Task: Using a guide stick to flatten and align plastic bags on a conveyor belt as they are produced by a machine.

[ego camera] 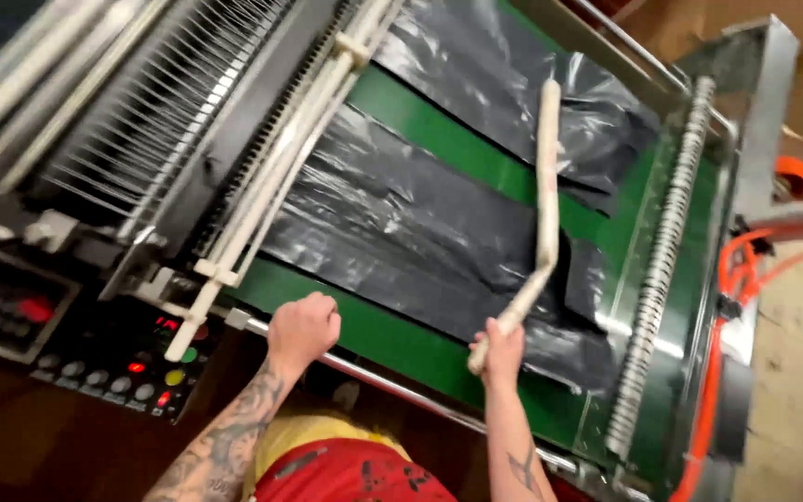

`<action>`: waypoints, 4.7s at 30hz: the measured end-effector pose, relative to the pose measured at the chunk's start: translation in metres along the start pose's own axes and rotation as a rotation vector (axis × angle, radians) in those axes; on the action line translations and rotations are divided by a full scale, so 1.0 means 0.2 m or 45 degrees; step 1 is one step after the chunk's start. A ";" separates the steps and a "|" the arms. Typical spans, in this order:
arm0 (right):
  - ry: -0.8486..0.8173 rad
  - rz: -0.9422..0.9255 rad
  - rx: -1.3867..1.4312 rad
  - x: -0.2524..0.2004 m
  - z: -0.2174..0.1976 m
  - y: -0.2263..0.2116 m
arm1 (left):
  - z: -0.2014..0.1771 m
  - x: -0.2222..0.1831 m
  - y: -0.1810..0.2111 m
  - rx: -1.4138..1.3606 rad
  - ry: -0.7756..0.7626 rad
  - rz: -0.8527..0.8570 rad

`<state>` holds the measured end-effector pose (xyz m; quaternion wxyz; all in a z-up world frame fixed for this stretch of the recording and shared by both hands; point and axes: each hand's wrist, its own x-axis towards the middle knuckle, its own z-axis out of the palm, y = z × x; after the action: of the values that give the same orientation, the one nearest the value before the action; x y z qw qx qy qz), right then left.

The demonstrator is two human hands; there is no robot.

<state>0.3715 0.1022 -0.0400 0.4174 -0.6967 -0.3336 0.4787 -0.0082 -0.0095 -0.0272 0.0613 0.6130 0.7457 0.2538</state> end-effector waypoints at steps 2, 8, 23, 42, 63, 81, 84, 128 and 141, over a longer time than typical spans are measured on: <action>0.095 -0.010 -0.057 0.08 -0.24 0.05 | -0.04 0.04 0.01 -0.029 0.010 0.019; 0.244 0.544 0.344 0.18 -0.73 0.16 | -0.13 0.05 0.04 -0.162 -0.139 0.114; -0.760 -0.513 -0.494 -0.59 0.09 -0.52 | -0.19 0.05 0.14 -0.178 -0.189 -0.331; -0.879 -0.535 -0.179 -0.57 0.43 -0.37 | 0.04 0.01 0.06 0.070 -0.035 -0.384; -0.456 -0.960 -0.760 -0.87 0.03 -0.52 | -0.19 0.07 0.09 -0.113 -0.098 -0.154; -0.545 -0.765 -0.448 -1.06 0.26 -0.68 | -0.01 0.03 0.05 -0.080 0.052 -0.069; -0.601 -0.851 -0.417 -1.04 0.27 -0.68 | -0.09 0.02 0.08 -0.169 0.096 -0.007; 0.203 0.310 0.412 -0.25 -0.54 0.09 | -0.14 0.03 0.11 -0.009 -0.178 -0.147; -0.581 0.529 0.900 -0.35 -0.66 0.02 | -0.21 0.03 0.13 -0.098 -0.240 -0.256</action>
<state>0.4741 0.0066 0.0093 0.4402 -0.4409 -0.0868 0.7774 -0.0034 -0.0128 0.0217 0.1796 0.5535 0.7840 0.2160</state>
